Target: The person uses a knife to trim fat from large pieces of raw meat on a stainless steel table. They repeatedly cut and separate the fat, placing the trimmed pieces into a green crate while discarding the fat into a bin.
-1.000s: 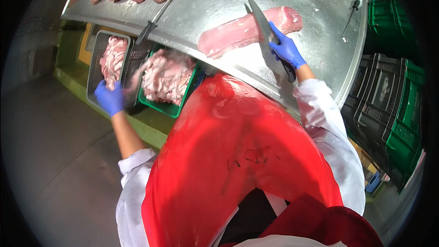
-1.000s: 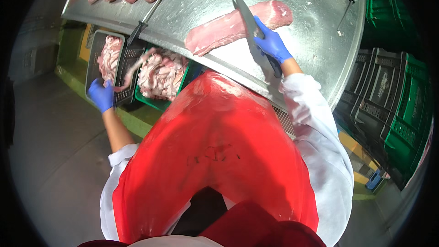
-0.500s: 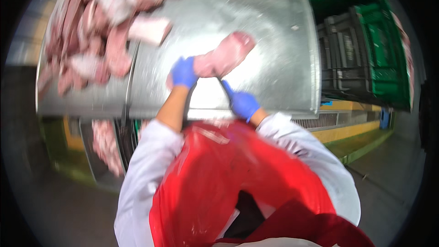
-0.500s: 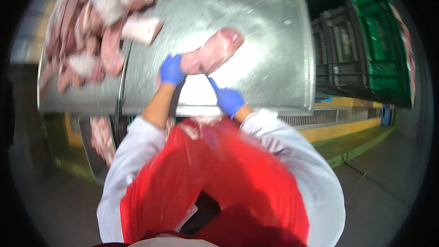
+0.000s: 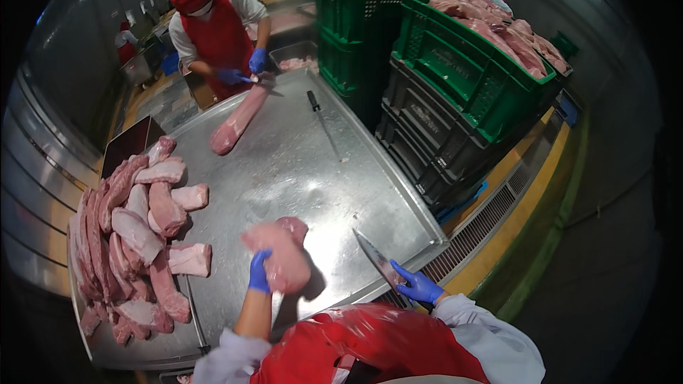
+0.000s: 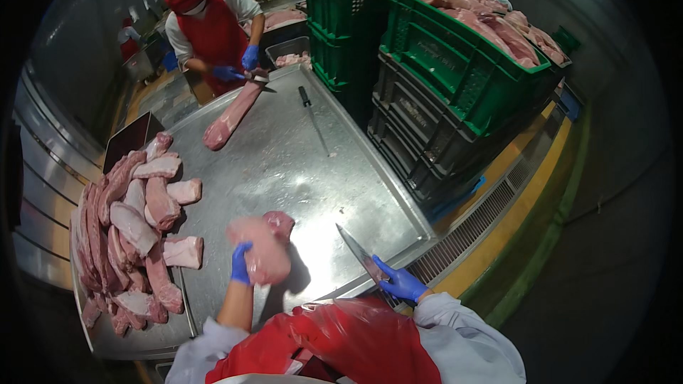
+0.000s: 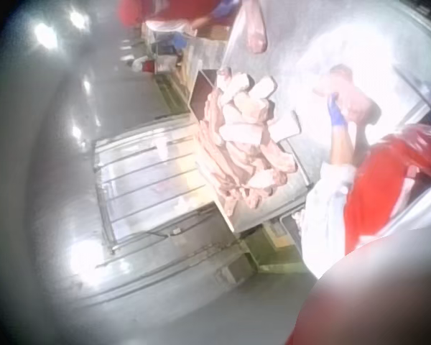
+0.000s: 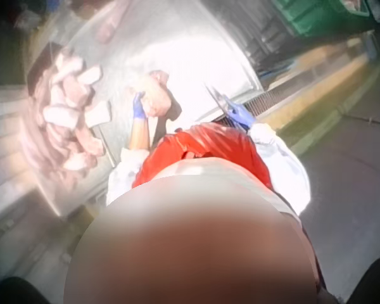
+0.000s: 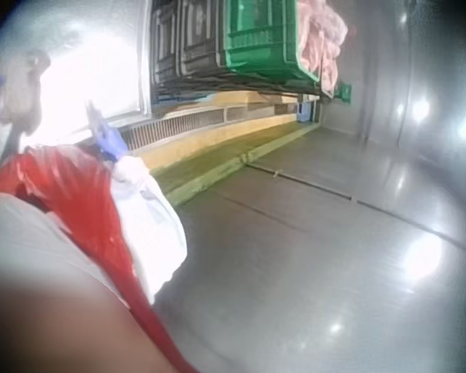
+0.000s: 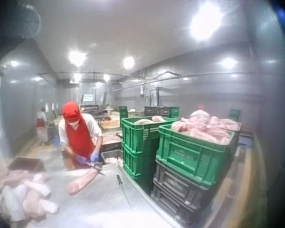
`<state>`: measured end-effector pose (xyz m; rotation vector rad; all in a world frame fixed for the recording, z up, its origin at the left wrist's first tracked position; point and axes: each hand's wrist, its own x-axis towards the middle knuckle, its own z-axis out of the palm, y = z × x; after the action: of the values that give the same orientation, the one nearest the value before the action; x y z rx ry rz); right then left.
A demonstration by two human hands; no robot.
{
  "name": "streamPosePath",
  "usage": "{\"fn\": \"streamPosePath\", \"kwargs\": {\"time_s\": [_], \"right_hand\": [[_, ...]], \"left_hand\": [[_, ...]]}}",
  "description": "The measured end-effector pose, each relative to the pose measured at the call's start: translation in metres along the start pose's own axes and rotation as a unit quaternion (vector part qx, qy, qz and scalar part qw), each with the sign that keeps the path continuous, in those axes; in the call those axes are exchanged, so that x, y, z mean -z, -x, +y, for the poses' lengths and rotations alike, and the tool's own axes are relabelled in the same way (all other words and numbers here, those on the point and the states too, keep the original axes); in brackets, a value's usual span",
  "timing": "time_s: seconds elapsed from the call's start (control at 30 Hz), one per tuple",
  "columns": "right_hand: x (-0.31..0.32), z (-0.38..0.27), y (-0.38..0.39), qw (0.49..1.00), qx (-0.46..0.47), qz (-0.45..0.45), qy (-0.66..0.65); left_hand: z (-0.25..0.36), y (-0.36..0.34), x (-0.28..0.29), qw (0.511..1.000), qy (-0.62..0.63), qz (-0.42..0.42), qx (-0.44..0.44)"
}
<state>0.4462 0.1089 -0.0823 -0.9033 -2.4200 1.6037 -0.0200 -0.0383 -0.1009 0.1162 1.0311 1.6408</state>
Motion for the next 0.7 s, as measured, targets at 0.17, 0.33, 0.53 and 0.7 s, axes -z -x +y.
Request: {"fn": "streamPosePath", "kwargs": {"time_s": [0.17, 0.33, 0.53, 0.7], "right_hand": [[0.075, -0.022, -0.004, 0.994, -0.108, 0.012, 0.019], [0.108, 0.023, -0.013, 0.998, 0.007, 0.065, 0.015], [0.118, 0.035, 0.02, 0.994, -0.091, 0.026, -0.059], [0.119, 0.051, 0.03, 0.984, -0.161, -0.039, -0.062]], "left_hand": [[0.197, -0.121, -0.379, 0.965, -0.078, -0.216, -0.125], [0.287, -0.186, -0.497, 0.942, -0.159, -0.236, -0.176], [0.05, -0.225, -0.157, 0.634, -0.711, 0.111, -0.285], [-0.045, -0.058, -0.099, 0.467, -0.857, 0.218, -0.006]]}}
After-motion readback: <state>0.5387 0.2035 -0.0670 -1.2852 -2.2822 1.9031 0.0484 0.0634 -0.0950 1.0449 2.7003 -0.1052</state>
